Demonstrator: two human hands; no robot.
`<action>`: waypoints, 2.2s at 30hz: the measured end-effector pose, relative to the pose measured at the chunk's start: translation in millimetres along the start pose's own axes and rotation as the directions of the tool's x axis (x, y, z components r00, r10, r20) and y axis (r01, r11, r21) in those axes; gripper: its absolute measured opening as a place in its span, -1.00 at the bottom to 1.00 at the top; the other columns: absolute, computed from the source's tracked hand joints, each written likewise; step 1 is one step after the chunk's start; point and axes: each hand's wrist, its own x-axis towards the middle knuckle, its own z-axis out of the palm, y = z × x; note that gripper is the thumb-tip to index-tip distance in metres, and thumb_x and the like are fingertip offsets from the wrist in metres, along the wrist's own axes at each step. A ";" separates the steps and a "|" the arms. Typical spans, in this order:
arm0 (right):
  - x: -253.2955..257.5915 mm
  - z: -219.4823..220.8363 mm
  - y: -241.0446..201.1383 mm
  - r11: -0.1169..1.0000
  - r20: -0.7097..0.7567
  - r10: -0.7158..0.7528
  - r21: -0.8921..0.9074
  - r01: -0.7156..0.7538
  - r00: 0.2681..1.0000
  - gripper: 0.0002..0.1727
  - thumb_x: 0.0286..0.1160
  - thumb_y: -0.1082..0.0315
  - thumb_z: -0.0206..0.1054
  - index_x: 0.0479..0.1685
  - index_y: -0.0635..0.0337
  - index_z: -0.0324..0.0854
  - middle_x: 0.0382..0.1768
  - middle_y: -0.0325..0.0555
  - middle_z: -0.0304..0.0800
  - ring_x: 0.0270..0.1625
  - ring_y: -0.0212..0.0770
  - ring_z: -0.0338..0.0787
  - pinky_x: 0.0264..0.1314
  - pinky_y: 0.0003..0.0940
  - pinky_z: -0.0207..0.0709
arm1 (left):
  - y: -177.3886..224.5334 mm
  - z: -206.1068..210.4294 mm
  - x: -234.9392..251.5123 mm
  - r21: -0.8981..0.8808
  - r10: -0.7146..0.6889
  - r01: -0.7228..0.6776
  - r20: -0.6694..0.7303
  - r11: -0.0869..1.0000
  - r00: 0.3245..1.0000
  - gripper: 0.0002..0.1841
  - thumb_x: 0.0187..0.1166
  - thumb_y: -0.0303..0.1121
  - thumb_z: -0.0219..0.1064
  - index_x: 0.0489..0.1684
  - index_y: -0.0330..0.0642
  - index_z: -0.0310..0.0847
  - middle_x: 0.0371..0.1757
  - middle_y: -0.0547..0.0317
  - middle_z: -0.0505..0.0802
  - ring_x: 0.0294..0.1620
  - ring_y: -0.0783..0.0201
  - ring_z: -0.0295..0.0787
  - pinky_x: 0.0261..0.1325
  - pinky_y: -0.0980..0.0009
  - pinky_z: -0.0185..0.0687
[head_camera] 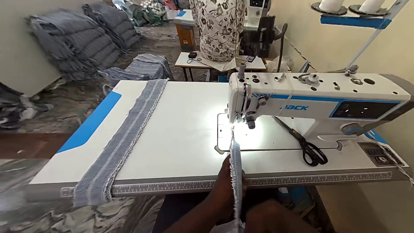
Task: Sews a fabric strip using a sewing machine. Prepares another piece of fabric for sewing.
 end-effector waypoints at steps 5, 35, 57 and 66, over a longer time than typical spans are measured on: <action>83.3 -25.5 61.3 0.877 -0.664 0.292 -0.101 -0.470 0.688 -0.74 0.53 0.04 0.46 -0.14 0.02 0.84 -0.47 -0.31 0.74 -0.55 -0.38 0.63 -0.52 -0.34 0.57 | -12.9 -17.6 -31.6 0.292 -0.002 -0.006 0.029 0.957 1.000 -0.13 0.56 -0.54 0.17 0.90 -0.16 -0.31 -0.33 0.18 0.76 -0.56 0.31 0.73 -0.57 0.37 0.75; 127.7 -28.8 87.3 0.623 -0.611 0.281 -0.470 -0.625 0.740 -0.38 0.21 0.40 0.46 0.43 0.20 0.65 0.09 0.00 0.59 -0.06 -0.12 0.71 -0.18 -0.26 0.65 | -26.4 -17.9 -17.1 0.365 0.057 -0.105 0.139 0.925 0.989 -0.30 0.86 -0.41 0.06 0.94 -0.21 -0.26 0.80 0.06 0.38 0.63 0.36 0.52 0.67 0.39 0.47; 126.6 -27.4 91.1 0.623 -0.623 0.249 -0.483 -0.615 0.741 -0.37 0.19 0.42 0.45 0.43 0.17 0.65 0.10 0.00 0.60 -0.08 -0.13 0.73 -0.24 -0.22 0.65 | -27.9 -15.1 -17.5 0.370 0.071 -0.115 0.131 0.922 0.989 -0.30 0.83 -0.46 0.06 0.92 -0.27 -0.23 0.76 0.02 0.43 0.60 0.38 0.55 0.65 0.41 0.49; 125.0 -28.7 92.1 0.621 -0.634 0.247 -0.477 -0.622 0.733 -0.39 0.20 0.40 0.47 0.42 0.16 0.66 0.08 -0.01 0.64 -0.10 -0.14 0.75 -0.24 -0.23 0.67 | -27.7 -12.8 -15.4 0.333 0.046 -0.086 0.126 0.939 0.991 -0.30 0.83 -0.46 0.05 0.91 -0.34 -0.26 0.84 0.00 0.28 0.70 0.40 0.41 0.70 0.45 0.41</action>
